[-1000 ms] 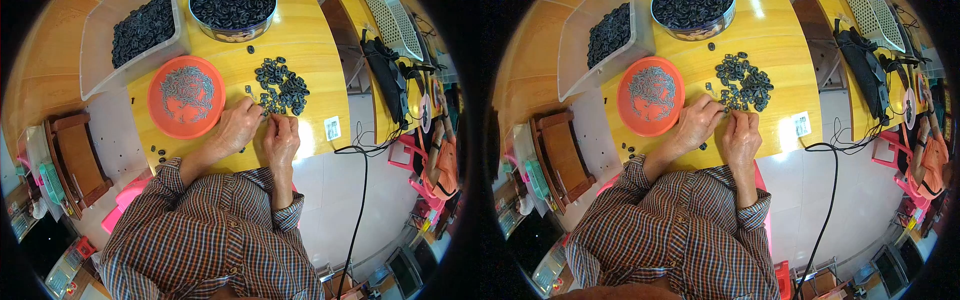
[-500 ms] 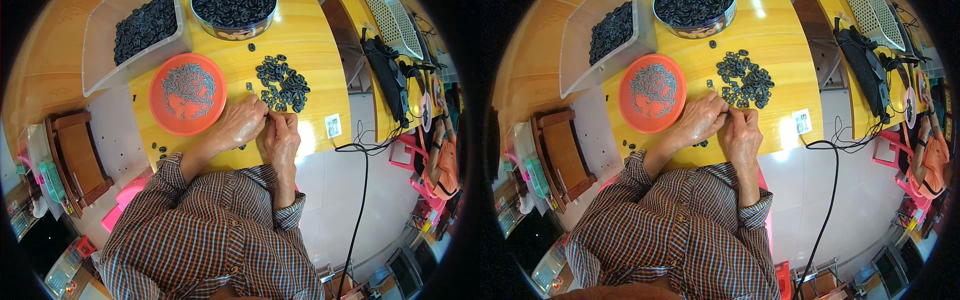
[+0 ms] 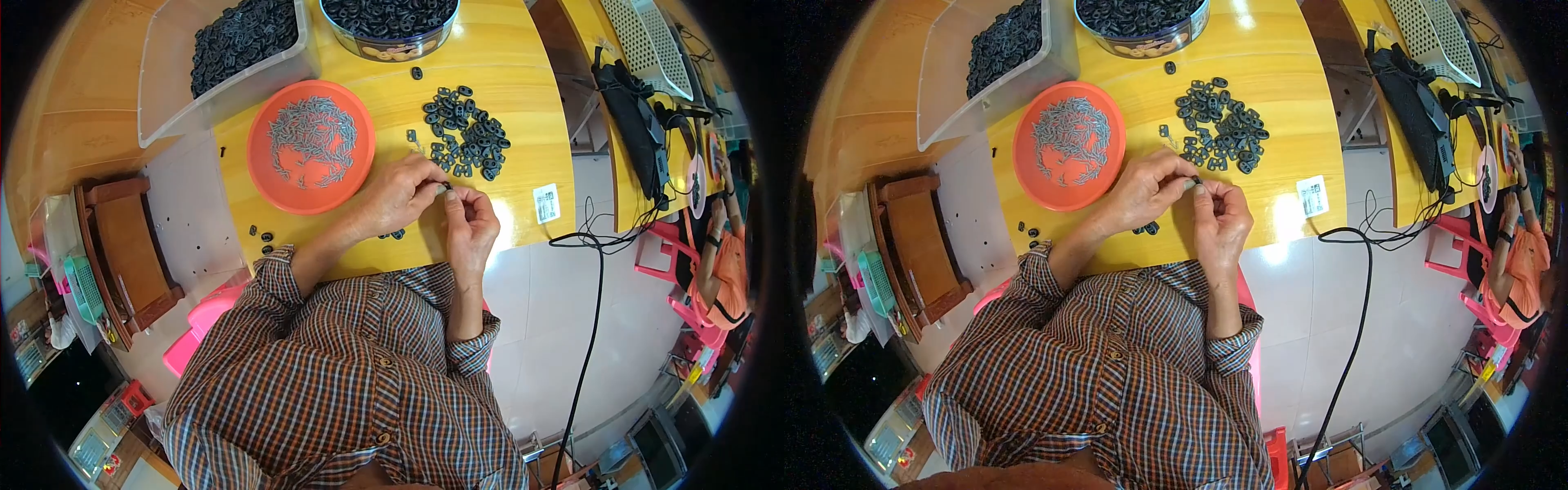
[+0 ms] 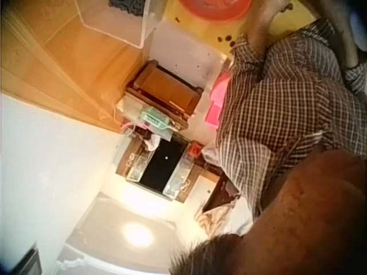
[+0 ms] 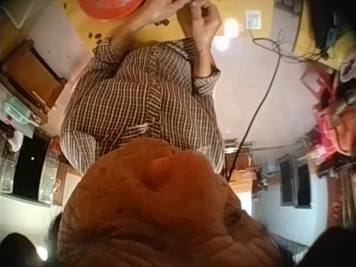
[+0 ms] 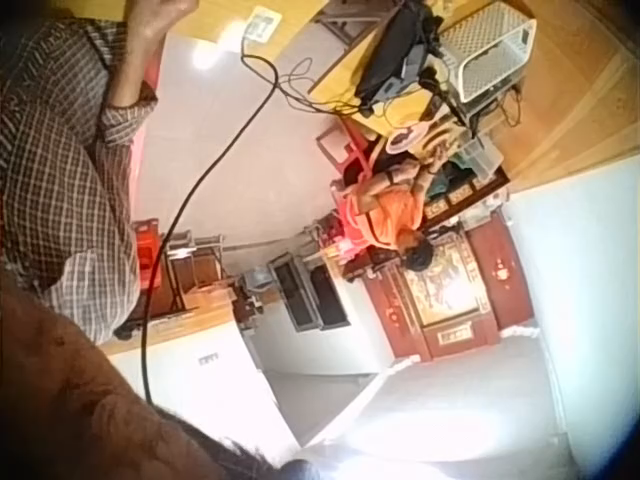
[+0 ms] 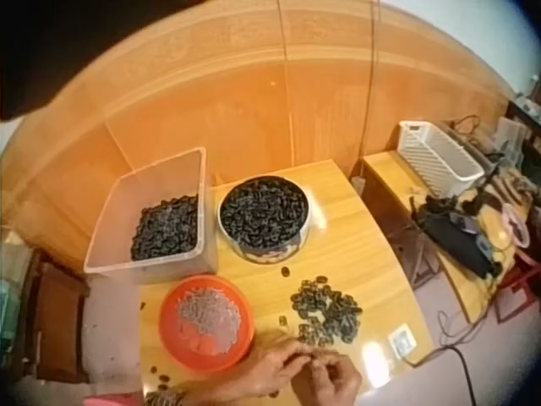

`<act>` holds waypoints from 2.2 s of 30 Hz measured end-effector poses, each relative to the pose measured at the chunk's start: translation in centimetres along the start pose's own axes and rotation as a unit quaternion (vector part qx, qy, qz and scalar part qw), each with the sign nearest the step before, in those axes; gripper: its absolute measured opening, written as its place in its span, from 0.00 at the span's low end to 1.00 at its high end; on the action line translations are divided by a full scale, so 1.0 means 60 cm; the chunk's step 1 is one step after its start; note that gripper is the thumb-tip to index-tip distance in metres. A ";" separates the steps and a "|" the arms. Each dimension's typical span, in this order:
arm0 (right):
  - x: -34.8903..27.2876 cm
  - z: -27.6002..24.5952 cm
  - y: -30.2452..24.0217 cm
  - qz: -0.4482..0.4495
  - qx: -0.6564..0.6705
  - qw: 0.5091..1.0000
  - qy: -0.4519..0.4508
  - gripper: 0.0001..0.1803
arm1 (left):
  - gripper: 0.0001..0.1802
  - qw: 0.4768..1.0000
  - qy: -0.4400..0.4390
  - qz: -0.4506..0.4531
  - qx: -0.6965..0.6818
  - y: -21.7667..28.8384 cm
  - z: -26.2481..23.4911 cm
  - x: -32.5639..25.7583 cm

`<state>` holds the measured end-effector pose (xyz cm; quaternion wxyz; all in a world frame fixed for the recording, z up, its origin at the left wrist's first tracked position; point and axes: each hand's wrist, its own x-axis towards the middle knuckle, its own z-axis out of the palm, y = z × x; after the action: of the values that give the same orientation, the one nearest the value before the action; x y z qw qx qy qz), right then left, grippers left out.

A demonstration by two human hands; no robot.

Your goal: Assembling small black plastic hardware pieces by manually inserting metal clips into them.

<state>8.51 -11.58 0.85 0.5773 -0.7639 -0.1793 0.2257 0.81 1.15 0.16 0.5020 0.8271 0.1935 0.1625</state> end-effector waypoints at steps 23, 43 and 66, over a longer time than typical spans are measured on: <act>0.009 -0.015 -0.009 0.181 0.315 0.928 -0.088 0.08 | 0.08 0.891 -0.076 -0.226 -0.387 0.015 -0.004 0.005; 0.010 -0.039 -0.002 0.141 0.199 0.969 0.031 0.04 | 0.03 0.997 -0.014 -0.021 -0.067 0.028 0.004 0.022; 0.013 -0.049 0.006 0.134 0.252 0.947 0.145 0.05 | 0.04 0.989 0.018 0.080 0.123 0.036 0.002 0.036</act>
<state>10.79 -13.60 1.04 0.7354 -0.6348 0.0734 0.2253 3.09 1.22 2.19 0.3787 0.8922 0.1542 0.1917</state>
